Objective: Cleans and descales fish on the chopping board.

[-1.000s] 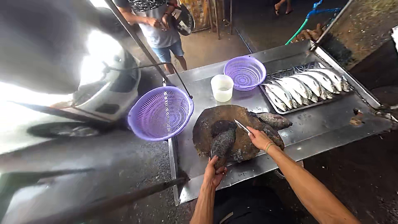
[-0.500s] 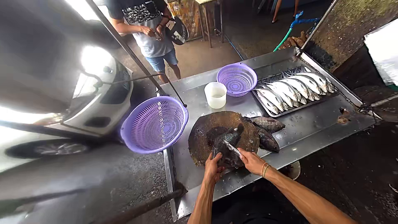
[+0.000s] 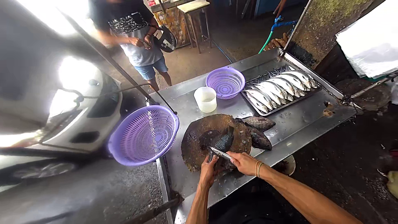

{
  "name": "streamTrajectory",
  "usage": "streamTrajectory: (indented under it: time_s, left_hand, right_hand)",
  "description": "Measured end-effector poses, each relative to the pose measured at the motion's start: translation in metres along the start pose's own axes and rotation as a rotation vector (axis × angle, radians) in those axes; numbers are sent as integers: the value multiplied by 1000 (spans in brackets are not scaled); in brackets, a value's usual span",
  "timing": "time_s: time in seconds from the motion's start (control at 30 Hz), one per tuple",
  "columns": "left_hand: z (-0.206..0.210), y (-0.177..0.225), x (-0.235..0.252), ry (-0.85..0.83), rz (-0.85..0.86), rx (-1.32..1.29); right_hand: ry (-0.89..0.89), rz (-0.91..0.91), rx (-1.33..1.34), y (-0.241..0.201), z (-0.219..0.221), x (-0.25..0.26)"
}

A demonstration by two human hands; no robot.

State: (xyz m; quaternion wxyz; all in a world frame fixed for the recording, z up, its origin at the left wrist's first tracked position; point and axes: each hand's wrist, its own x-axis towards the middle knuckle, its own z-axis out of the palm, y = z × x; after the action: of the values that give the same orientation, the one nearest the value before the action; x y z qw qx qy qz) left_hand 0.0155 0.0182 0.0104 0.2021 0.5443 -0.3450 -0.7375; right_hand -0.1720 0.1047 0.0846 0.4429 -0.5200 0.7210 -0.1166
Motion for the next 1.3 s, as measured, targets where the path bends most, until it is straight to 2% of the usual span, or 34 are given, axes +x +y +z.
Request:
streamTrajectory:
  time_s: [0.07,0.13,0.2,0.3,0.37,0.43,0.5,0.57,0.63,0.7,0.77,0.8,0.87,0.93,1.0,1.07,1.13,1.17,1.23,1.3]
  left_hand:
    - [2,2,-2,-2,10,46]
    - [9,4,-4,2,6,55]
    - [7,-3,-3,-2,15,17]
    - [-1,-18,-12,-20,-30,-39]
    - [-1,-24,-17,-20,-87,-86]
    - [-2,-20,-13,5,-141,-155]
    - [-9,-23,-14,8,-184,-190]
    - [-8,-20,-14,17,-200,-222]
    - [1,-19,-17,56,-209,-252]
    - [6,-19,-19,104,-225,-289]
    - [3,-27,-22,127,-237,-309]
    - [2,-29,-23,127,-239,-315]
    - [9,-32,-24,125,-228,-347]
    - [13,-35,-29,148,-251,-403]
    - [7,-34,-24,148,-274,-453]
    - [0,-38,-26,126,-290,-460]
    - [8,-37,-24,129,-272,-457]
    - [12,-37,-26,134,-270,-464]
    - [16,-32,-25,149,-277,-502]
    - [15,-32,-27,151,-286,-520]
  right_hand:
    - [-8,67,-7,9,-19,12]
    - [26,83,34,0,-6,9]
    - [-20,52,15,-16,4,-9]
    - [-4,125,-12,16,-12,11]
    - [23,167,41,30,1,23]
    - [7,56,49,15,24,7]
    - [-88,-33,-35,15,21,0]
    - [-58,40,-57,31,1,23]
    - [42,157,-4,44,10,36]
    - [66,97,50,32,37,14]
    - [-41,26,-6,27,38,-5]
    - [-59,30,-30,31,28,0]
    - [16,133,4,44,19,24]
    - [126,152,106,40,50,17]
    - [68,75,75,29,64,-7]
    - [-12,83,28,39,48,-6]
    - [55,197,69,49,35,13]
    - [115,216,115,48,47,12]
    - [122,133,150,39,68,-11]
    - [34,79,103,42,59,-24]
